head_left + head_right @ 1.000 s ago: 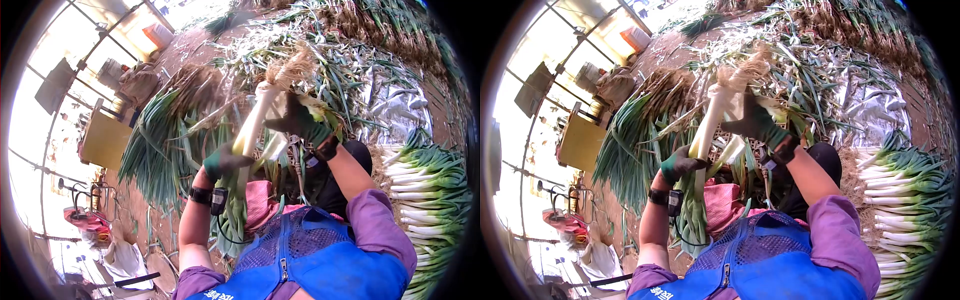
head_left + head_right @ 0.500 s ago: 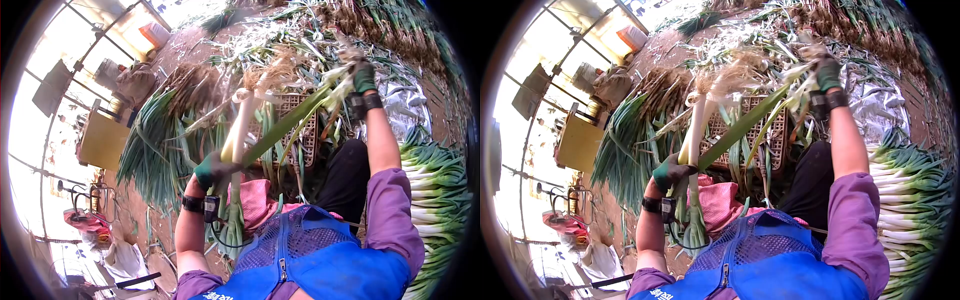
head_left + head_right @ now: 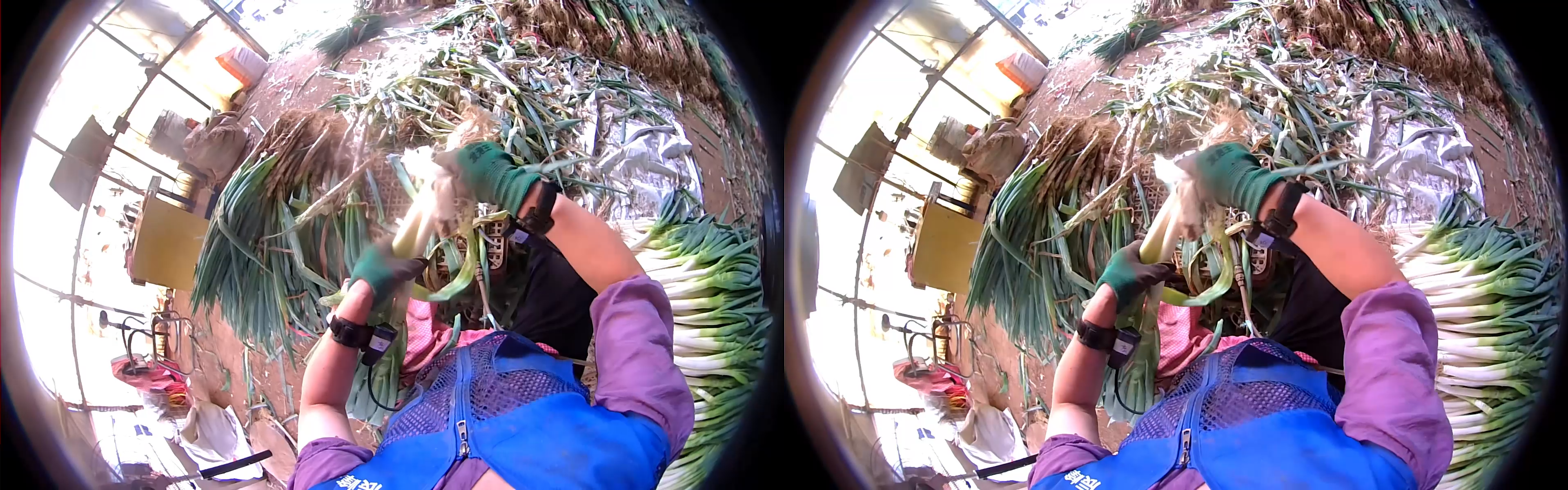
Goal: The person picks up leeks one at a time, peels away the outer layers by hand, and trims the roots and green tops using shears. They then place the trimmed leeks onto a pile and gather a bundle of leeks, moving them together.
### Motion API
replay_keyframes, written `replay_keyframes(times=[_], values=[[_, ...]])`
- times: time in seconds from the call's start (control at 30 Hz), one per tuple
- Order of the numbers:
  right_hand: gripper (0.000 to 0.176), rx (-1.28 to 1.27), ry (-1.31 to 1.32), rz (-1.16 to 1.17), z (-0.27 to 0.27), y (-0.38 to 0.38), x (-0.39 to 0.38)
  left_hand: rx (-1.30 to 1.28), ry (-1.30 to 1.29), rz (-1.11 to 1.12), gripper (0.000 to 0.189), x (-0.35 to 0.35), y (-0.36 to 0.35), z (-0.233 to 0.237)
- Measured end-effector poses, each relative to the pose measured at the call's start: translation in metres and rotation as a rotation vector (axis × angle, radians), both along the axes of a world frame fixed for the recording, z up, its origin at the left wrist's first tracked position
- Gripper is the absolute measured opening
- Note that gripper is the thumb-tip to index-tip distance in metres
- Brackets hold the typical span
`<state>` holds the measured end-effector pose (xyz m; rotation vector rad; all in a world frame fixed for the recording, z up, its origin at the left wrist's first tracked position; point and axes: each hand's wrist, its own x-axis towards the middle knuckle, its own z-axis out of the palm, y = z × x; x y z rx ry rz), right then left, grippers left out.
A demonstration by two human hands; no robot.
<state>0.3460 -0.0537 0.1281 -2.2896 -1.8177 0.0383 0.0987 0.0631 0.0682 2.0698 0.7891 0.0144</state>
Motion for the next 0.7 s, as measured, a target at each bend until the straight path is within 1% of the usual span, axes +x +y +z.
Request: replay_keyframes(times=[0.07, 0.1, 0.13, 0.17, 0.2, 0.23, 0.27, 0.33, 0.37, 0.4, 0.43, 0.47, 0.5, 0.57, 0.6, 0.63, 0.67, 0.7], values=[[0.035, 0.075, -0.016, -0.043, -0.032, 0.013, 0.021, -0.05, 0.031, -0.003, 0.045, 0.0, 0.002, 0.001], [0.026, 0.258, 0.075, -0.239, -0.03, 0.004, 0.038, -0.152, 0.023, -0.007, 0.045, -0.002, 0.002, 0.007], [0.022, 0.475, 0.184, -0.409, -0.027, -0.006, 0.055, -0.252, 0.02, -0.005, 0.044, -0.008, 0.002, 0.013], [0.018, 0.639, 0.259, -0.593, -0.031, -0.012, 0.09, -0.349, 0.013, -0.005, 0.043, -0.014, 0.005, 0.02], [0.017, 0.84, 0.455, -0.604, -0.018, -0.035, 0.108, -0.445, 0.007, -0.005, 0.043, -0.019, 0.007, 0.03], [0.02, 0.743, 0.637, -0.741, -0.025, -0.051, 0.132, -0.47, 0.0, -0.023, 0.041, -0.021, -0.001, 0.053], [0.017, 0.883, 1.107, -0.717, -0.032, -0.062, 0.147, -0.454, -0.002, -0.027, 0.04, -0.023, 0.004, 0.051], [0.035, 1.127, 1.633, -0.556, -0.015, -0.066, 0.106, -0.425, 0.001, -0.044, 0.039, -0.027, 0.017, 0.043], [0.049, 1.0, 1.625, -0.318, -0.041, -0.074, 0.113, -0.419, 0.003, -0.074, 0.036, -0.027, 0.02, 0.042], [0.047, 0.772, 1.538, -0.332, -0.054, -0.076, 0.105, -0.424, 0.009, -0.091, 0.035, -0.026, 0.023, 0.043], [0.038, 0.704, 1.516, -0.344, -0.051, -0.079, 0.066, -0.43, 0.015, -0.105, 0.035, -0.025, 0.024, 0.046], [0.035, 0.469, 1.484, -0.259, -0.071, -0.081, 0.043, -0.433, 0.021, -0.118, 0.034, -0.025, 0.023, 0.05], [0.032, 0.204, 1.459, -0.135, -0.097, -0.085, 0.016, -0.388, -0.017, -0.158, 0.034, -0.022, 0.014, 0.069], [0.028, -0.348, 1.358, 0.193, -0.143, -0.099, -0.04, -0.39, -0.053, -0.09, 0.034, -0.031, 0.031, 0.059], [0.027, -0.635, 1.323, 0.33, -0.152, -0.109, -0.061, -0.388, -0.073, -0.052, 0.034, -0.039, 0.041, 0.055], [0.032, -0.859, 1.243, 0.348, -0.117, -0.117, -0.075, -0.406, -0.11, -0.006, 0.034, -0.046, 0.048, 0.056], [0.035, -1.109, 1.218, 0.441, -0.141, -0.114, -0.075, -0.372, -0.112, 0.039, 0.036, -0.053, 0.053, 0.059], [0.036, -1.031, 1.034, 0.468, -0.131, -0.108, -0.065, -0.376, -0.161, 0.058, 0.033, -0.06, 0.055, 0.067]])
